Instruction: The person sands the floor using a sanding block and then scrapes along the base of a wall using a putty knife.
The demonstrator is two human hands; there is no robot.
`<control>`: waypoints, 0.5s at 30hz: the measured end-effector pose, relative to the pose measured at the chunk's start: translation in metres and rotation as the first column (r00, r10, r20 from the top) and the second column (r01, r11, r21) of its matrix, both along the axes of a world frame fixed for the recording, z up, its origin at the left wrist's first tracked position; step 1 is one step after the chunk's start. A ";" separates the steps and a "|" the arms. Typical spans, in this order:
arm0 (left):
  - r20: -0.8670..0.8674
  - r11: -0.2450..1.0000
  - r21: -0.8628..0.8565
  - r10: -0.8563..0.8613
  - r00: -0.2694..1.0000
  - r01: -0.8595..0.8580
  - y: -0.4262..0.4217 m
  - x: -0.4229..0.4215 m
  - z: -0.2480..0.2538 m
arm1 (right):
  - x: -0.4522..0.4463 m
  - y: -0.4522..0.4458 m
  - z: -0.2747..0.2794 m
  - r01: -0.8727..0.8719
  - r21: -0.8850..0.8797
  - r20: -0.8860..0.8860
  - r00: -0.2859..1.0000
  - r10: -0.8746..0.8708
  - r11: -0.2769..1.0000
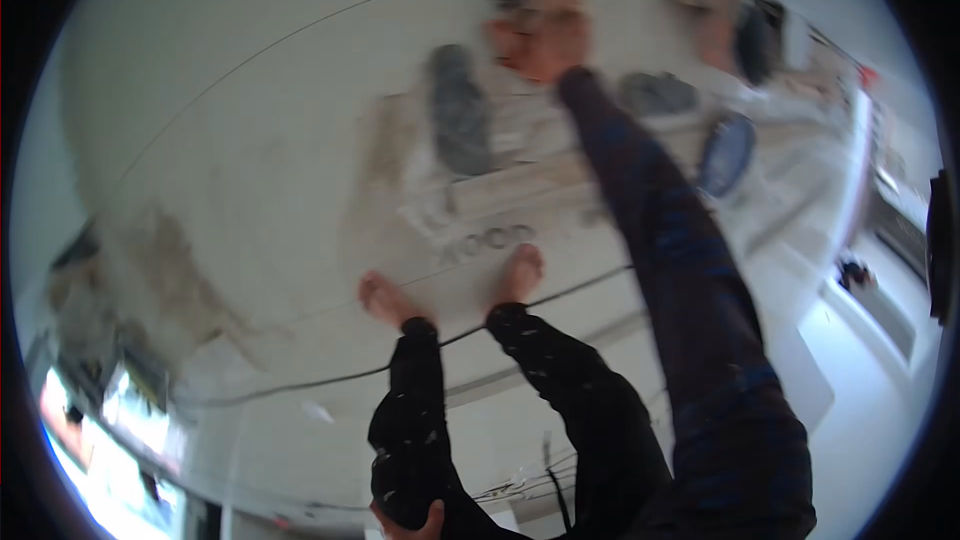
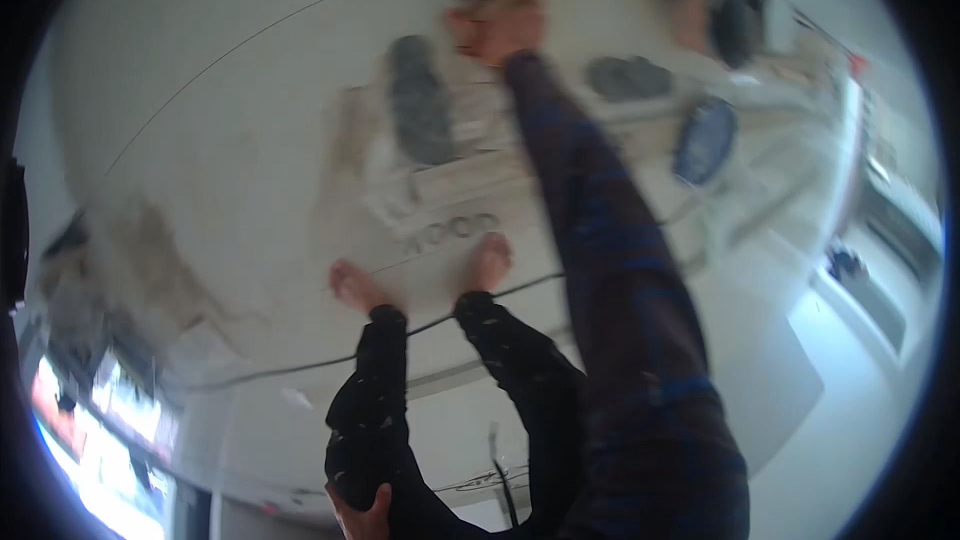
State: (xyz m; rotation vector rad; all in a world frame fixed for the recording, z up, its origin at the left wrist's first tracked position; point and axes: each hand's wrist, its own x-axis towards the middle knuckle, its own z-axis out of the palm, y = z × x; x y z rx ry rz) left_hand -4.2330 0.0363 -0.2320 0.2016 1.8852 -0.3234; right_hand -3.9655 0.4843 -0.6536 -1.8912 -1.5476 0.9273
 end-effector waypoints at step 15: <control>-0.189 0.972 0.215 0.134 0.973 -0.092 -0.045 0.056 -0.047 | 0.362 -0.234 0.003 0.392 -0.176 0.578 0.784 -0.228 0.903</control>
